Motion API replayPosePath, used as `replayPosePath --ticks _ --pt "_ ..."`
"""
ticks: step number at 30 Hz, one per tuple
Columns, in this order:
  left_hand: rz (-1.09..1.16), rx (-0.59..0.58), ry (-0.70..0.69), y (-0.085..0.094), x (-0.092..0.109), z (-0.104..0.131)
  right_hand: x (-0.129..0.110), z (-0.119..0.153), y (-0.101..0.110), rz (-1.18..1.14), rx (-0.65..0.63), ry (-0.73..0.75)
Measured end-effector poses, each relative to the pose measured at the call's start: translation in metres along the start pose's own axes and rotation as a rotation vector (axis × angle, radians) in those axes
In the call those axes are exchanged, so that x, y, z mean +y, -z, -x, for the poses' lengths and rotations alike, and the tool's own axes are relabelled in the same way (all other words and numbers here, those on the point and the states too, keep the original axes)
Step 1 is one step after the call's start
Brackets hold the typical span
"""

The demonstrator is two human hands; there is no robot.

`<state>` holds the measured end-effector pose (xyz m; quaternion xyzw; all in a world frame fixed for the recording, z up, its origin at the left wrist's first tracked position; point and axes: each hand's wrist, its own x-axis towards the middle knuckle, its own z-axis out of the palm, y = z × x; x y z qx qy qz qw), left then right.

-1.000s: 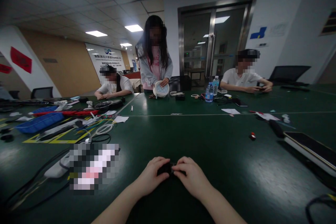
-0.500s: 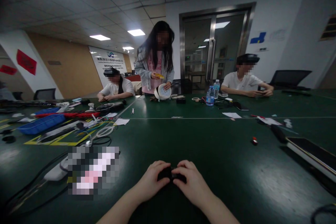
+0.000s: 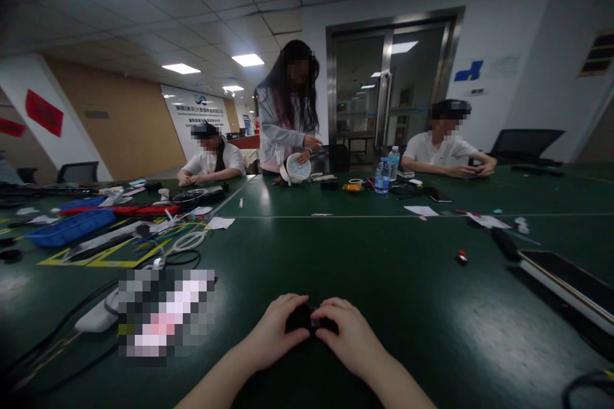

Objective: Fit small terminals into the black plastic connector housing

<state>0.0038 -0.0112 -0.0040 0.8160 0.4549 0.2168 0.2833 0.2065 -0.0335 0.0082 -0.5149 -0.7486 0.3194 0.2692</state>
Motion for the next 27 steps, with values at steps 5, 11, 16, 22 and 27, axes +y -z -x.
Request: replayPosePath --ticks 5,11,16,22,27 --pt "-0.006 0.001 0.006 0.0004 0.0011 -0.0016 -0.0024 -0.0005 0.0013 0.039 -0.040 -0.019" --pt "0.022 0.013 -0.012 0.0017 0.0015 -0.0005 -0.0017 -0.0001 0.0000 0.021 0.005 -0.007" --pt "-0.014 -0.007 -0.016 0.0025 0.0035 -0.0005 0.0012 -0.0010 -0.0019 0.043 0.008 -0.013" --pt "-0.030 -0.023 -0.008 0.0037 0.0051 0.0016 0.0036 -0.0021 -0.0018 0.041 0.006 -0.025" --pt "-0.017 -0.034 -0.001 0.0038 0.0047 0.0036 0.0061 -0.0031 -0.0025 0.032 -0.005 -0.024"
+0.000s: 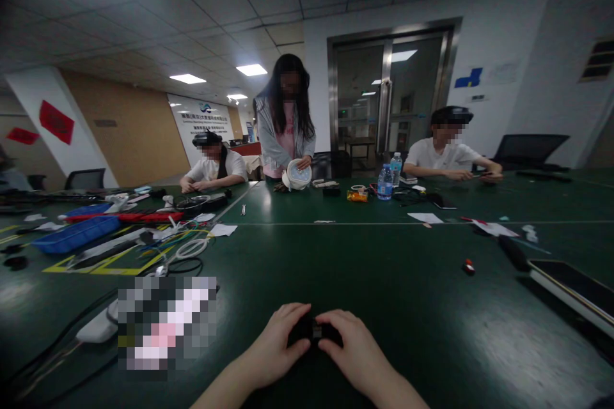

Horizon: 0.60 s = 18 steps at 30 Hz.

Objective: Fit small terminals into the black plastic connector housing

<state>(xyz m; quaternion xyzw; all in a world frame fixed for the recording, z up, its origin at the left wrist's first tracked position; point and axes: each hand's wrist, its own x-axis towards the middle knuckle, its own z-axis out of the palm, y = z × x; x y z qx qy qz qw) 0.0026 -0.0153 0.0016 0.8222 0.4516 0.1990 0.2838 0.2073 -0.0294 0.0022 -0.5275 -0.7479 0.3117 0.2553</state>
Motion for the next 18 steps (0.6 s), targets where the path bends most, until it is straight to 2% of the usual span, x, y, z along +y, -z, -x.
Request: replayPosePath --ticks 8,18 --pt "-0.003 0.037 0.014 -0.0053 -0.0044 -0.0039 0.0016 -0.0011 -0.0021 0.014 0.015 0.018" --pt "0.012 0.035 0.006 -0.0012 0.0015 -0.0029 0.0002 0.0006 0.0000 0.000 -0.006 0.009"
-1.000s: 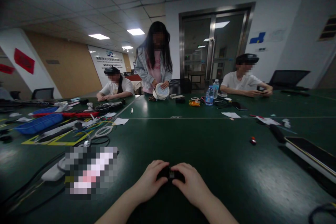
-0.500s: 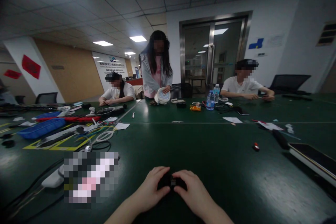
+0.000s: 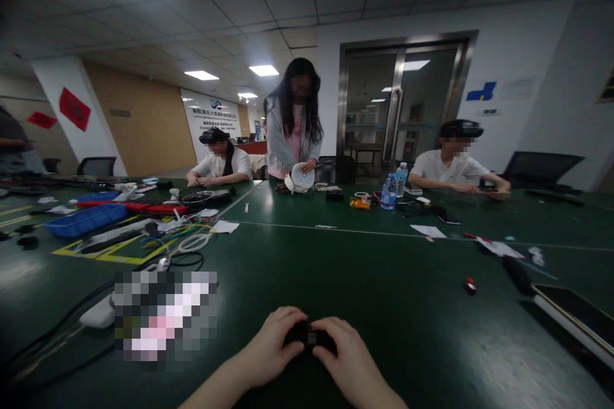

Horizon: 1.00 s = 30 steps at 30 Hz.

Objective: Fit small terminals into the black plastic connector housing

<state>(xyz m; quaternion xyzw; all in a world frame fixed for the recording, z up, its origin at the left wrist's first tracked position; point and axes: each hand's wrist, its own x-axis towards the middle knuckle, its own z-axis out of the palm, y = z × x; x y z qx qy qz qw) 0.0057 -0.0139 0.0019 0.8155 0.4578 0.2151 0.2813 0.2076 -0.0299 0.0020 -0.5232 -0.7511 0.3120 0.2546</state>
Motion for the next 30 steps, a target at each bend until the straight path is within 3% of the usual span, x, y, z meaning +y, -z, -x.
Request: replayPosePath --ticks 12,30 --pt "-0.003 -0.019 0.001 0.002 0.003 0.000 0.004 -0.003 -0.003 -0.024 0.006 0.021" --pt "-0.044 -0.140 -0.049 0.014 0.002 -0.011 -0.012 -0.011 0.017 0.000 -0.108 -0.052"
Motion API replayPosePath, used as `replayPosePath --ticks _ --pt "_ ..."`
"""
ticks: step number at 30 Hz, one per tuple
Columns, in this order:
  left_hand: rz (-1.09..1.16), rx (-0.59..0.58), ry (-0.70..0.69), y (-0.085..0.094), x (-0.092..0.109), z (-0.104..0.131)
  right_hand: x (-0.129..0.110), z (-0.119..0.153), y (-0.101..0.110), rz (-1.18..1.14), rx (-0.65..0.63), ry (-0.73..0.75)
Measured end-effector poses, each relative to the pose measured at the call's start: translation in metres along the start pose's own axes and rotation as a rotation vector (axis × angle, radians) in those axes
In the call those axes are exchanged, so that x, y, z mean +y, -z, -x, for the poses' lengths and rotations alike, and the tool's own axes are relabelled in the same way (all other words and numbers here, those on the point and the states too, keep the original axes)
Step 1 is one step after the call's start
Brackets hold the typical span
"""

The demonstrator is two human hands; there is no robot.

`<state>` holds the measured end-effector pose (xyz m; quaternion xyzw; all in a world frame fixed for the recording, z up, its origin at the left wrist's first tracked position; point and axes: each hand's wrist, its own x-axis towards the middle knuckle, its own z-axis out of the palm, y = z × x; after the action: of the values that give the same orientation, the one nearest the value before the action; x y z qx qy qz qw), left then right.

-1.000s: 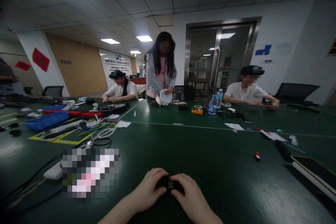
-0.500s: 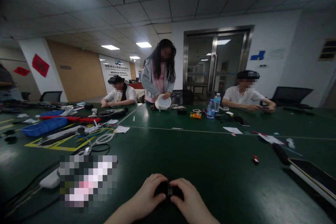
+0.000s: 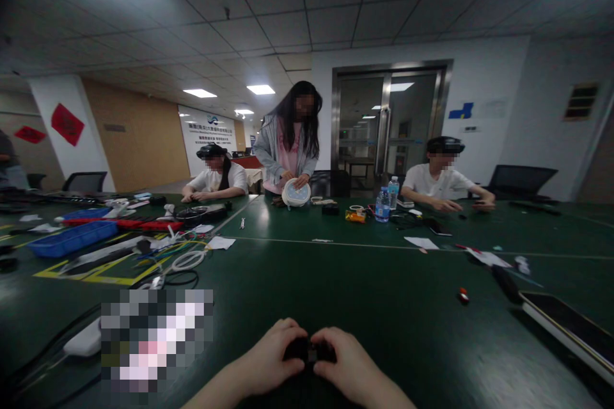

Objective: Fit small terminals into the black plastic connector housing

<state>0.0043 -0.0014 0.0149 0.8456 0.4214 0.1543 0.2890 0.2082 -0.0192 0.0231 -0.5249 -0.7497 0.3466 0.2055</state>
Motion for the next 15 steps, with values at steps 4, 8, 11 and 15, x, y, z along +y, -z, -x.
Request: replayPosePath --ticks 4,8,11,15 --pt "0.002 0.017 -0.012 -0.001 0.001 0.002 -0.003 0.002 0.002 -0.004 -0.006 0.000" --pt "0.025 0.031 -0.039 -0.003 0.001 0.003 0.004 0.002 -0.003 -0.040 0.004 0.022" --pt "0.044 0.024 -0.046 -0.004 -0.001 0.004 0.011 0.003 -0.008 -0.061 0.046 0.043" --pt "0.076 0.050 -0.062 -0.005 -0.003 0.006 0.014 0.005 -0.012 -0.050 0.079 0.049"
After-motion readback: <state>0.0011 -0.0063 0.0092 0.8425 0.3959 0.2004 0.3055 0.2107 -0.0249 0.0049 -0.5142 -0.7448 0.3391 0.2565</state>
